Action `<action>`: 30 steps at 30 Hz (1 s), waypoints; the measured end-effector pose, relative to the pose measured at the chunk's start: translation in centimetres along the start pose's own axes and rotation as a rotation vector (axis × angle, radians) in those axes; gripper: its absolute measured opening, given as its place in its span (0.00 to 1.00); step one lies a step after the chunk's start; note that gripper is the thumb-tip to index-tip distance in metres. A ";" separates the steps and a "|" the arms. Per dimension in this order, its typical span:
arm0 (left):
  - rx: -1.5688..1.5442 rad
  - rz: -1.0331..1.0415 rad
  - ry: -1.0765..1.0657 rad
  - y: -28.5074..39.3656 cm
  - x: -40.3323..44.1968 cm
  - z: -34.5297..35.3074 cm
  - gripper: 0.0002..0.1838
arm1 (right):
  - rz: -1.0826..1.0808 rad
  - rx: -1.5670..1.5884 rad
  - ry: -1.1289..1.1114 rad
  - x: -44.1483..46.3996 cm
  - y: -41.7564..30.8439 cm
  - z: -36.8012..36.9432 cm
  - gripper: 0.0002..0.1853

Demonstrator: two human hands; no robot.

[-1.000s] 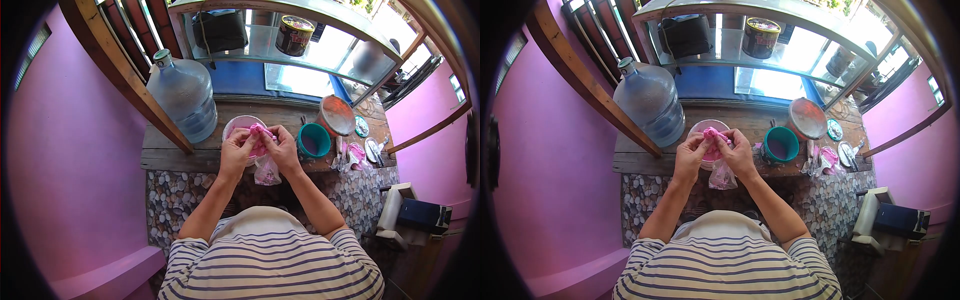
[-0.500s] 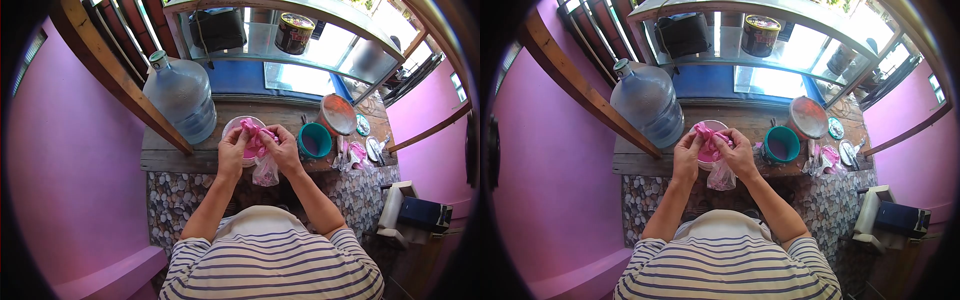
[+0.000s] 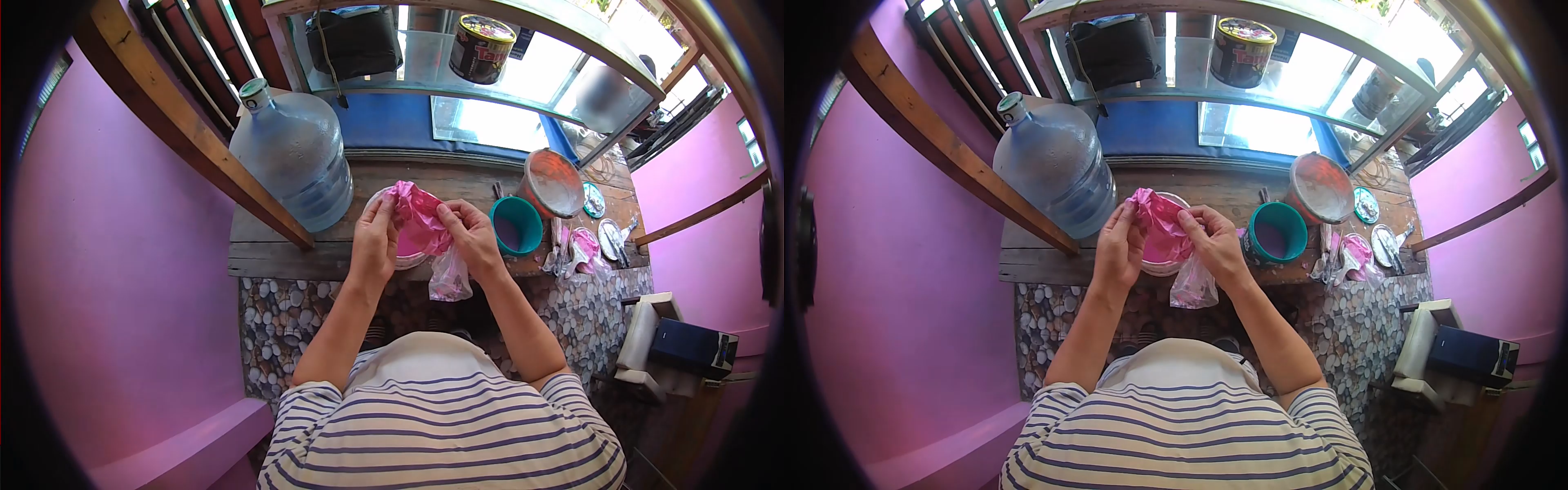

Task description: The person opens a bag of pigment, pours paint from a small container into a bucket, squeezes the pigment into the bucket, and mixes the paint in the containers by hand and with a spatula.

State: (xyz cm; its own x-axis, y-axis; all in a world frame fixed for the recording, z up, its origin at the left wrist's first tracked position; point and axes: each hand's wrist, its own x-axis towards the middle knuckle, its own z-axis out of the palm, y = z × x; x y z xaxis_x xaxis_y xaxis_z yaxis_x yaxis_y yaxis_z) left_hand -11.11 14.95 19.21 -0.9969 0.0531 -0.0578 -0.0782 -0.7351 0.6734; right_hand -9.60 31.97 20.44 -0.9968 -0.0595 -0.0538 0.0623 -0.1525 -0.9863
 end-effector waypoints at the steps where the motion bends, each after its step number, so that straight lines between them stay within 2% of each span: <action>1: -0.160 -0.075 0.012 -0.5 -0.2 -0.4 0.14 | -0.017 -0.007 0.002 0.1 0.0 0.0 0.10; 5: -0.593 -0.284 -0.037 -2.8 -1.3 -0.8 0.21 | -0.026 -0.096 -0.032 0.7 -0.2 -0.6 0.11; 7: -0.550 -0.243 -0.077 -4.0 -2.3 -0.5 0.21 | -0.006 -0.446 -0.039 1.2 -0.4 -1.0 0.16; 9: -0.543 -0.310 -0.054 -5.7 -2.4 -1.6 0.20 | -0.012 -0.545 -0.060 1.6 -0.4 -1.2 0.17; 10: -0.431 -0.294 0.020 -7.7 -2.1 -3.1 0.16 | -0.023 -0.636 -0.076 1.8 -0.4 -1.3 0.18; 13: -0.379 -0.282 0.117 -8.8 -2.0 -3.8 0.12 | -0.106 -0.646 -0.129 2.6 1.2 -1.6 0.15; 20: -0.356 -0.275 0.170 -9.2 -1.6 -4.9 0.11 | -0.047 -1.037 -0.255 3.7 -1.3 -0.2 0.12; 22: -0.342 -0.311 0.193 -8.8 -1.7 -5.0 0.11 | -0.195 -1.184 -0.200 4.1 -1.1 0.1 0.13; 30: -0.383 -0.360 0.247 -9.4 -0.9 -6.6 0.12 | -0.080 -1.151 -0.155 5.2 -0.9 1.8 0.14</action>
State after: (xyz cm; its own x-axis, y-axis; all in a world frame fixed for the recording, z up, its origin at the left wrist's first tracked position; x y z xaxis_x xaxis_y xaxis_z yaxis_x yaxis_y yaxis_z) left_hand -9.45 17.29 8.07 -0.8731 0.2194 -0.4353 -0.3581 -0.8946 0.2672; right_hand -14.74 30.05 21.32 -0.9739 -0.2226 -0.0441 -0.1626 0.8200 -0.5488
